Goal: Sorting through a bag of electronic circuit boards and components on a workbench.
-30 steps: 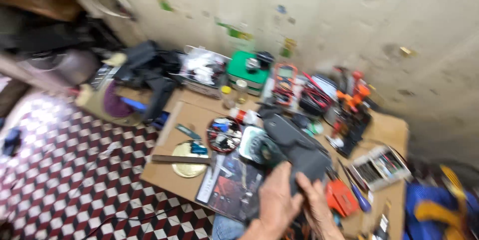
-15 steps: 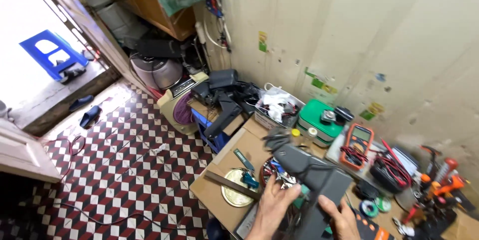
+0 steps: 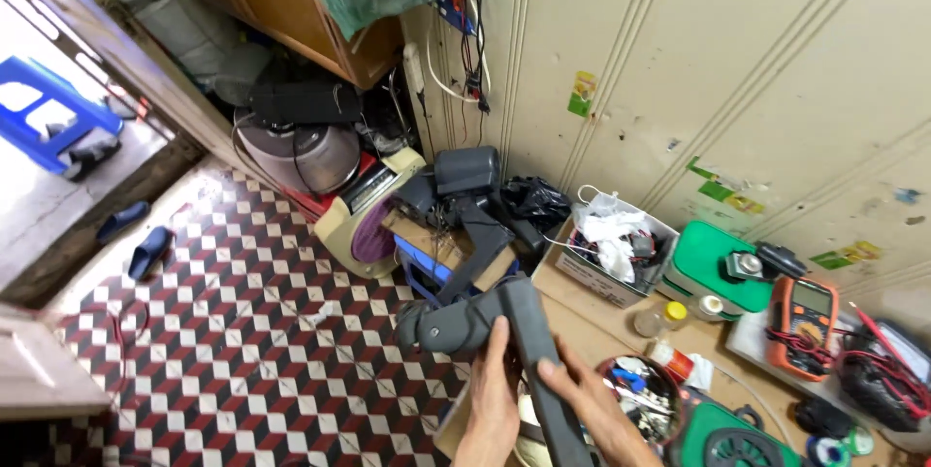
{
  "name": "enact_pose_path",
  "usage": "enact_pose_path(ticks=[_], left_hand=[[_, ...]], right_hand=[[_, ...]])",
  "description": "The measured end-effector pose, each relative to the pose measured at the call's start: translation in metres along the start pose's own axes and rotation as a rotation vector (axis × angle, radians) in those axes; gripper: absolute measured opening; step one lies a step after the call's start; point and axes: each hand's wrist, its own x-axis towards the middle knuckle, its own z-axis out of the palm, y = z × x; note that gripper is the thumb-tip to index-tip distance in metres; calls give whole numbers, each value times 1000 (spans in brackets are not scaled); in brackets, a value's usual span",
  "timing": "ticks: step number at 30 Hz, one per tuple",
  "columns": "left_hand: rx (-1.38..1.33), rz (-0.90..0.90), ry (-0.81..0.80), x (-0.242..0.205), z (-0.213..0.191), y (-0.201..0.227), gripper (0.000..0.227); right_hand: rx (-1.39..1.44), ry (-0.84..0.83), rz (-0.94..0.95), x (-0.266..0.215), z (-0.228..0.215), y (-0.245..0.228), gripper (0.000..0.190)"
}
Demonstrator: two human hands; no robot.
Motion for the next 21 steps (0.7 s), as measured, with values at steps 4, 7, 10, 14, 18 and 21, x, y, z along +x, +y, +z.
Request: enact_pose_path(ticks=[4,7,10,14,18,21], left_hand=[[107,-27,111,32,-4,47,74],[56,-53,66,46,-4,57,73],[82,-62,139,50,0,59,70],[408,6,-59,45,30,79,78],[790,130,-307,81,40,71,97],[1040,65,-409,100,71,83,117]], right_hand=[[-83,-59,-54,15,19,70,102],[-172,-28,-210,18,36,70,106],[-307,83,-42,23,51,52,121],[-15,154,-376,54,53,44,101],[250,311,-79,70,60,-5,87],[413,347,-99,78,68,-56,74]])
